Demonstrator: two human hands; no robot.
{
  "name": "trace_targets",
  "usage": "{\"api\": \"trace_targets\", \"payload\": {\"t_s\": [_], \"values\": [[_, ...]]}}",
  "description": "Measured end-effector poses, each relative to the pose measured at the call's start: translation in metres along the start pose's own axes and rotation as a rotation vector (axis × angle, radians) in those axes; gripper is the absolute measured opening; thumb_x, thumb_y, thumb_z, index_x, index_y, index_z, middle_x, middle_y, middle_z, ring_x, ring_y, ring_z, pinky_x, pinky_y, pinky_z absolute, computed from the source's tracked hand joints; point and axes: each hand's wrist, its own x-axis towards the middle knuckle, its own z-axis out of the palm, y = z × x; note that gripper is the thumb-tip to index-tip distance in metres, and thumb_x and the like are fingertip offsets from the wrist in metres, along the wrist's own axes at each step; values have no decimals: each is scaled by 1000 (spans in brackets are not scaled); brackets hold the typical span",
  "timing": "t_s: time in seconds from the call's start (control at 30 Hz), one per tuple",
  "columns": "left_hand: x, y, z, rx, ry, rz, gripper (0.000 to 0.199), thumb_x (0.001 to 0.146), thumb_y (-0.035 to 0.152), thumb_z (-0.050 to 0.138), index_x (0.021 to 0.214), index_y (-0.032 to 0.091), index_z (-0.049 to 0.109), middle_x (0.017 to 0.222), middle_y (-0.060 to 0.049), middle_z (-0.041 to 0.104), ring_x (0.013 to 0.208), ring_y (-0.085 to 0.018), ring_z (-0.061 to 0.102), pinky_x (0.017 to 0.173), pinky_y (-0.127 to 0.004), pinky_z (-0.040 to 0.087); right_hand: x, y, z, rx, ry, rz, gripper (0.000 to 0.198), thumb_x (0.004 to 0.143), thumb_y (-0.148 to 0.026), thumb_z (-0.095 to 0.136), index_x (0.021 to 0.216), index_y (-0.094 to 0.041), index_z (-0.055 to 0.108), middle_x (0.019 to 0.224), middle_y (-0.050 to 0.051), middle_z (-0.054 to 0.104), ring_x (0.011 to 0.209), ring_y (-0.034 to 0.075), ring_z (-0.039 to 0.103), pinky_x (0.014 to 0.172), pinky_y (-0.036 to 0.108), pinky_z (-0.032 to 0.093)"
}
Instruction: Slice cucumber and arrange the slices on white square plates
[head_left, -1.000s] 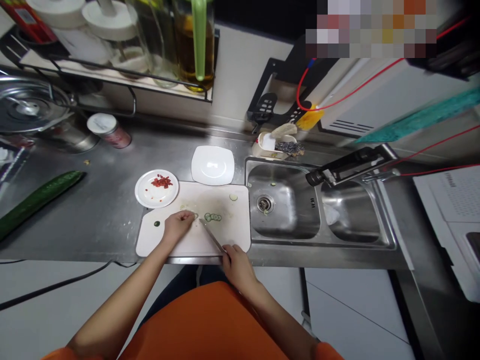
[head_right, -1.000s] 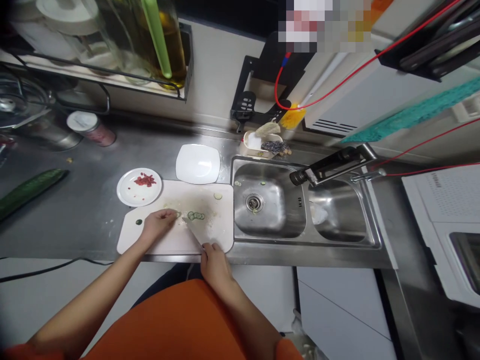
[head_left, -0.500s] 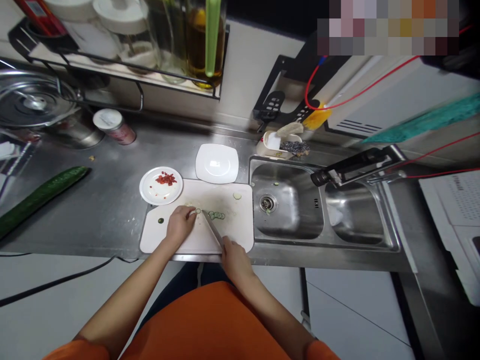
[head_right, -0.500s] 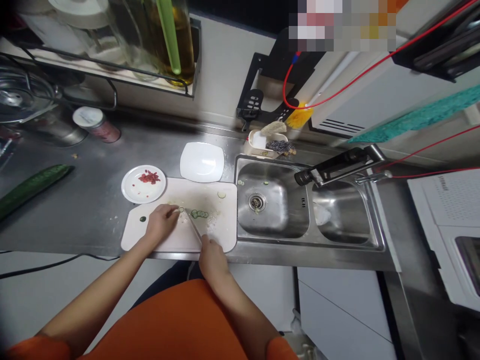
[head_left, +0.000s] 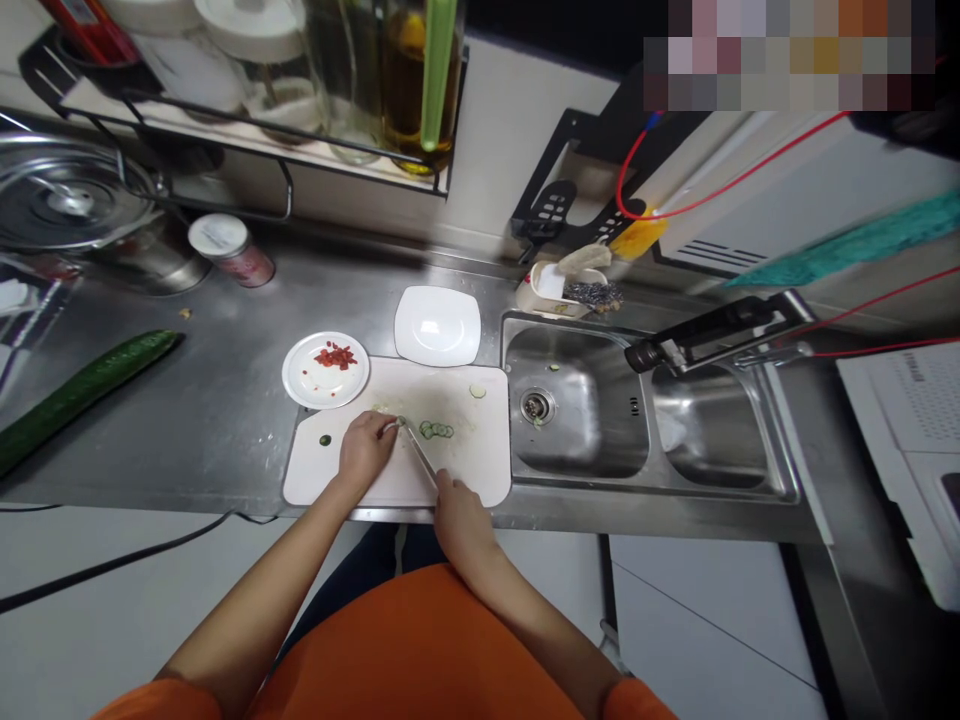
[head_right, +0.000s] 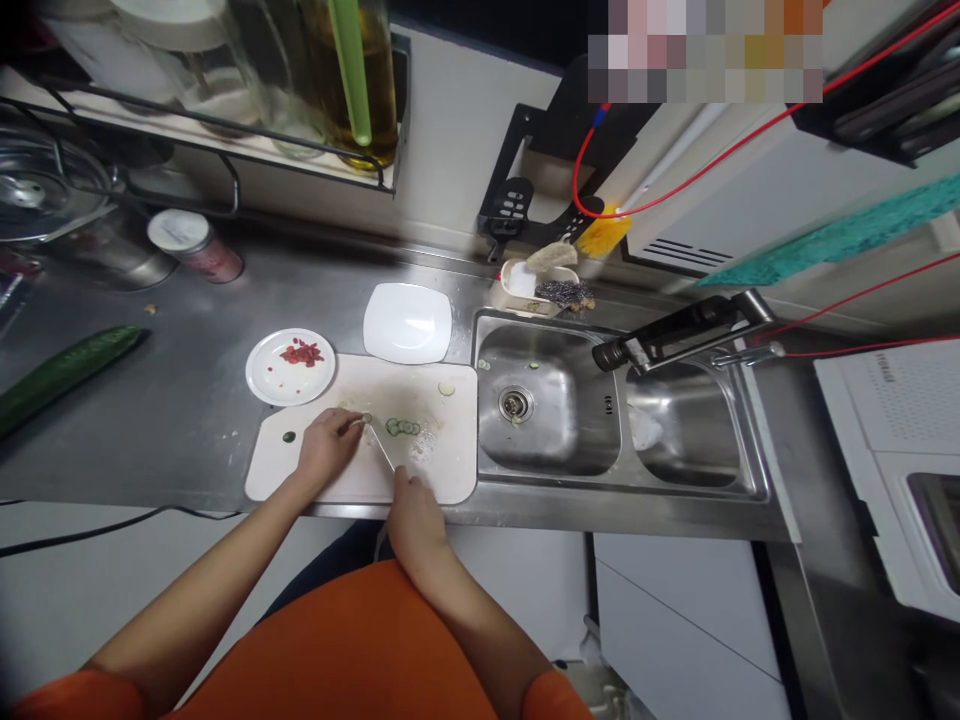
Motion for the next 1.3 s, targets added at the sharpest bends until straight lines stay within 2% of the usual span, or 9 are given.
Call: {"api": "trace_targets", "payload": {"t_s": [0.27,0.47,0.7,0.87,1.1,1.2,1.3], "values": [[1,1,0,9,-5,-23,22,79,27,51,90,19,69,91,-6,66,89,-19,59,85,-31,45,-3,-9,-3,1,-25,15,43,81,2,30,117,-16,45,93,12,63,92,22,60,72,29,41],[2,1,-1,20,-27,-36,23,78,28,51,90,19,68,90,-6,66,88,-20,58,83,-32,44,-1,-15,-5,7,-31,2,41,83,0,30,119,-12,46,91,13,64,97,23,59,78,30,40],[6,3,0,46,-32,-77,24,76,29,51,89,18,68,89,-8,66,86,-21,58,82,-33,44,-13,-6,-10,26,-91,38,39,81,2,33,112,-15,50,86,12,65,90,23,62,70,28,41],[11,10,0,71,-65,-132,20,73,25,50,80,18,68,83,-7,66,81,-21,58,77,-32,44,-24,8,-13,8,-126,53,39,78,2,37,109,-16,50,88,11,65,85,21,63,64,26,40],[12,22,-4,75,-122,-103,17,72,23,48,70,20,65,74,-3,65,72,-17,57,68,-27,41,-29,15,-14,40,-123,69,33,82,-2,34,106,-18,52,85,9,65,83,21,63,62,25,39],[11,24,-5,56,-122,-100,17,72,23,48,71,20,65,73,-2,66,70,-16,58,66,-26,40,-29,17,-12,49,-116,72,32,83,-3,34,105,-18,52,86,9,65,82,20,63,60,25,38],[11,21,-9,18,-94,-184,17,72,26,50,77,21,66,74,-1,68,69,-16,59,68,-25,41,-28,21,-11,43,-116,70,31,83,-3,35,104,-18,52,84,9,65,80,21,63,58,25,37]]}}
